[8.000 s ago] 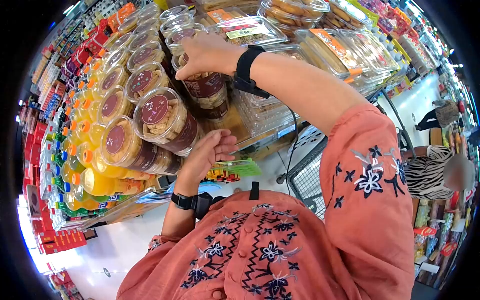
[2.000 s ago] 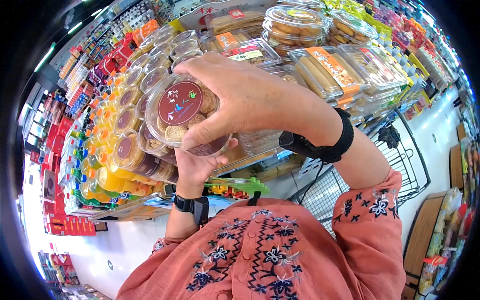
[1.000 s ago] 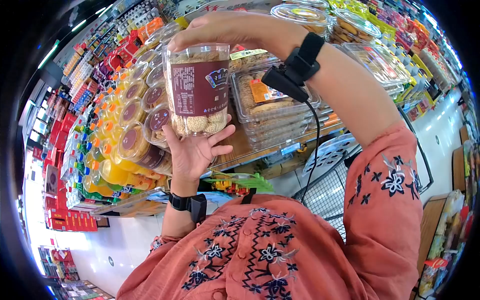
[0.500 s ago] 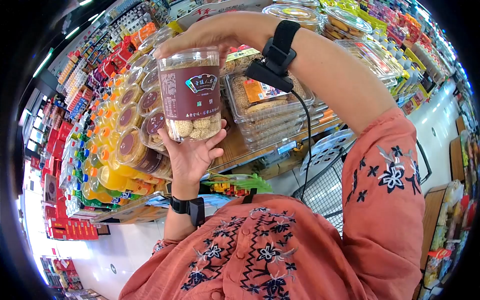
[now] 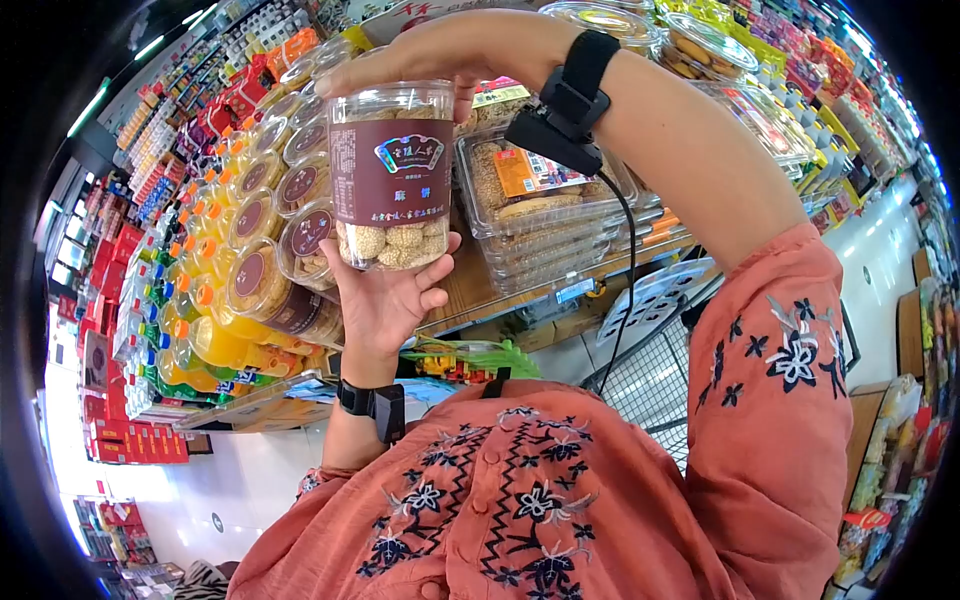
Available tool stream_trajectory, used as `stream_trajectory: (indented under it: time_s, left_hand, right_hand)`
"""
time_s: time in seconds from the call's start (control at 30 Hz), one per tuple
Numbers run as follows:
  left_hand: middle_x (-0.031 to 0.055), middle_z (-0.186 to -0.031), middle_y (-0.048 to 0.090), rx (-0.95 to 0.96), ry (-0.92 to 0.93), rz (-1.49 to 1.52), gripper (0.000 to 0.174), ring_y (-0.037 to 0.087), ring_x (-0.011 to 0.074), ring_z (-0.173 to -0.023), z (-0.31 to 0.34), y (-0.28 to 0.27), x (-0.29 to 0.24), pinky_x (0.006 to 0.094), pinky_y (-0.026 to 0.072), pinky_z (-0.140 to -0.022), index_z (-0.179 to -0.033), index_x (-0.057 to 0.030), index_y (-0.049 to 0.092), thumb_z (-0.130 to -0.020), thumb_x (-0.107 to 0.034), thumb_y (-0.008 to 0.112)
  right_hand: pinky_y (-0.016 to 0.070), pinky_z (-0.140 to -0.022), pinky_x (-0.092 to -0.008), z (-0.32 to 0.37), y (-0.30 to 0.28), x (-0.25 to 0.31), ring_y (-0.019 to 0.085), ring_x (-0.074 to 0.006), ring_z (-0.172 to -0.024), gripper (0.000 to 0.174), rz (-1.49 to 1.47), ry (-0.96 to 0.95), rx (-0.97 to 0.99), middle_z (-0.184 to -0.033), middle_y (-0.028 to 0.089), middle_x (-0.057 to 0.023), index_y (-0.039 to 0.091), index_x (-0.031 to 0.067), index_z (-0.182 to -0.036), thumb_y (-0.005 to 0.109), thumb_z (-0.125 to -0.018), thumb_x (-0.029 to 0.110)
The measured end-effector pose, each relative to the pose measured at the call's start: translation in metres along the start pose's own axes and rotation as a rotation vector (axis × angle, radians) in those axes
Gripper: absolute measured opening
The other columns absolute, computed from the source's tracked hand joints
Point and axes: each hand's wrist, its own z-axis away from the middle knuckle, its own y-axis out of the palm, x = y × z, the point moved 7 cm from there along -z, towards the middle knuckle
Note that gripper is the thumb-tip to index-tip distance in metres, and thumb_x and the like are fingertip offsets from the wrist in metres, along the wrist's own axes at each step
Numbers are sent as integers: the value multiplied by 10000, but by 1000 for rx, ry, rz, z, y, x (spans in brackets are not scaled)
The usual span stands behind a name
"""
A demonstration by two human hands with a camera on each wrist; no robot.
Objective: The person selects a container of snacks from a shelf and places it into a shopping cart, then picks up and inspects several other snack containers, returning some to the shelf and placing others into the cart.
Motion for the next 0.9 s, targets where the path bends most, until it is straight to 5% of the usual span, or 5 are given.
stream_trajectory:
  time_s: [0.4,0.5,0.63,0.83,0.9]
  left_hand:
    - [276,-1438,532,-95,14,-122,1171,624,448,-1207,6,-18,-1,504,632,-840,-1547,10,339,-840,-924,323]
    - [377,-1496,424,-113,18,-163,1157,635,432,-1222,8,-21,-2,498,620,-839,-1599,-46,270,-842,-918,345]
    - [366,-1481,448,-135,31,-164,1148,638,438,-1212,9,-21,-2,500,627,-832,-1591,-40,284,-846,-911,356]
    - [308,-1477,482,-160,86,-236,1070,619,477,-1216,13,-22,-3,507,648,-822,-1574,-45,312,-883,-855,417]
    - [285,-1474,495,-174,126,-330,1012,598,498,-1236,13,-17,-5,515,652,-825,-1567,-45,321,-916,-808,454]
  right_hand:
    - [436,-1116,-484,-21,20,-22,514,-362,-1371,823,-158,-59,137,-1489,541,-221,582,80,-1452,476,-967,737]
    - [402,-1147,-480,-25,20,-26,487,-367,-1397,833,-147,-165,103,-1509,524,-215,557,59,-1468,470,-977,726]
    - [365,-1178,-473,-24,16,-32,457,-357,-1426,841,-65,-196,65,-1522,504,-229,551,36,-1465,453,-986,721]
    - [397,-1151,-427,-22,15,-43,489,-338,-1396,900,-67,-148,37,-1491,515,-277,597,-18,-1389,543,-917,746]
    - [445,-1061,-446,-25,20,-55,543,-286,-1326,890,-101,-150,-40,-1392,598,-189,611,59,-1396,602,-854,765]
